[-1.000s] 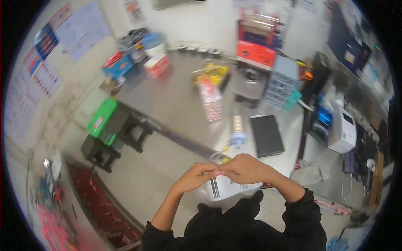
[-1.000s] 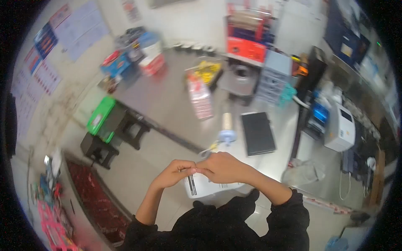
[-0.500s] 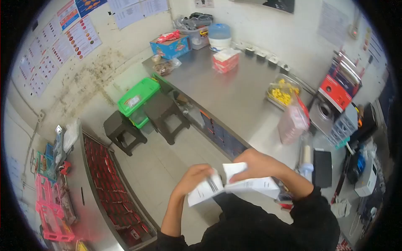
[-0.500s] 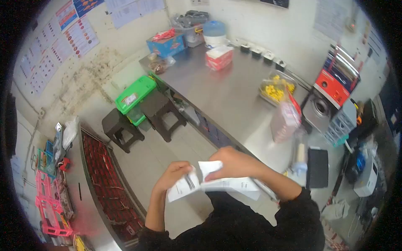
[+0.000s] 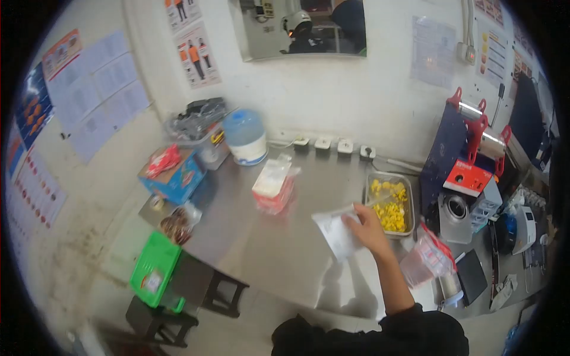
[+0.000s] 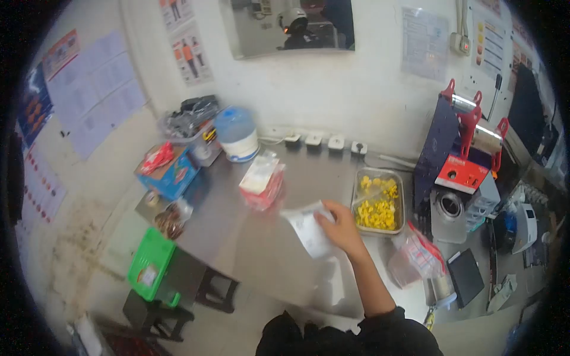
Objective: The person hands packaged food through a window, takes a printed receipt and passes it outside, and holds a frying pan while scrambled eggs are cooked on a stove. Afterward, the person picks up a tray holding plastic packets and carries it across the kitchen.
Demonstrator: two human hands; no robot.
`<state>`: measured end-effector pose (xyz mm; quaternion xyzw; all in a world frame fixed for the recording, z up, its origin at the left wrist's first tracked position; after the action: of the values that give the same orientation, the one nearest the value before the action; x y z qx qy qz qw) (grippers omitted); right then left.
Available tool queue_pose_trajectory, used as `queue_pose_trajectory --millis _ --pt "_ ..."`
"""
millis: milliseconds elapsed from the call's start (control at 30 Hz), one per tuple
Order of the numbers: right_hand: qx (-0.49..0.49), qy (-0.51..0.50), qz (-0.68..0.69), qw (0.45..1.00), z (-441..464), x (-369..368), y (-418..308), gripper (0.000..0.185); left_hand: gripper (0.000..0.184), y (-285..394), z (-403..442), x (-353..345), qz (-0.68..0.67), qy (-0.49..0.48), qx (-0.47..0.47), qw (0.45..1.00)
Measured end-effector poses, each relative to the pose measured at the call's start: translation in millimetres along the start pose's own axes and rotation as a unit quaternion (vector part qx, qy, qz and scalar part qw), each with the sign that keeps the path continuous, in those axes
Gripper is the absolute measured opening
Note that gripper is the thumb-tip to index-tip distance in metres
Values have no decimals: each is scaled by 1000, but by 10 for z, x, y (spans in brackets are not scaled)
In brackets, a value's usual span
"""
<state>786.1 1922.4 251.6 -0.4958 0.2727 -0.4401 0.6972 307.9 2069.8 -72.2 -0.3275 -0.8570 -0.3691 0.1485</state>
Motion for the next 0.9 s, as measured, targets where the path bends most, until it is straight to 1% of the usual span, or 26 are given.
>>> queue_pose_trajectory --millis 67,133,200,267,333,400,467,500,567,600,667,700,733,800,833,867,900 --pt "53 58 -20 997 776 -59 112 28 25 686 371 -233 18 -22 -45 999" --pt "34 83 -46 995 1597 -65 137 30 25 1414 739 -487 36 -41 -99 994" --pt "110 117 -89 983 2481 -71 188 30 25 2177 1092 -709 58 -56 -156 984" --pt "131 191 -145 962 3401 -2 173 26 26 2950 1374 -923 79 -61 -204 974" --pt "174 251 -157 939 4387 128 138 23 26 3692 1587 -1074 105 -60 -244 962" --pt "250 325 -182 894 5142 147 -103 22 26 4305 1770 -1242 131 -54 -273 951" --pt "245 352 -245 870 5756 152 -250 22 27 4785 1962 -1438 152 -45 -295 942" --pt "250 356 -248 866 6025 144 -266 22 27 4966 2061 -1544 161 -41 -301 939" --pt "223 401 -361 812 6580 275 -124 24 28 5240 2250 -1761 174 -32 -307 935" --pt "231 403 -363 808 6796 327 -19 24 28 5320 2334 -1853 178 -26 -307 934" --pt "157 448 -451 756 7098 489 279 23 28 5408 2485 -2007 184 -17 -302 935" --pt "128 467 -525 700 7171 518 426 18 29 5432 2548 -2061 185 -12 -300 936" --pt "127 465 -530 698 7185 467 474 18 29 5457 2610 -2101 185 -7 -298 937" --pt "110 388 -636 658 7113 348 390 29 30 5495 2690 -2162 182 1 -297 937" --pt "-8 311 -601 736 7232 441 462 30 30 5502 2717 -2181 181 5 -295 938" --pt "-14 308 -608 731 7217 433 456 30 30 5501 2736 -2181 179 10 -296 938" --pt "-13 296 -605 739 7206 406 434 29 31 5491 2744 -2182 177 13 -294 939"
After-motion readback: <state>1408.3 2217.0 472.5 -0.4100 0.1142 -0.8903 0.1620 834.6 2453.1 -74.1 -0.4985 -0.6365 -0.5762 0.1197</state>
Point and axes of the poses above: each hand's wrist, its own z-axis towards the middle knuckle, its own x-axis out of the back of the hand, y = z × x, the point moved 4 cm from there along z, towards the middle knuckle, and after that the axes turned 8 degrees about y, right-handed, at the moved point
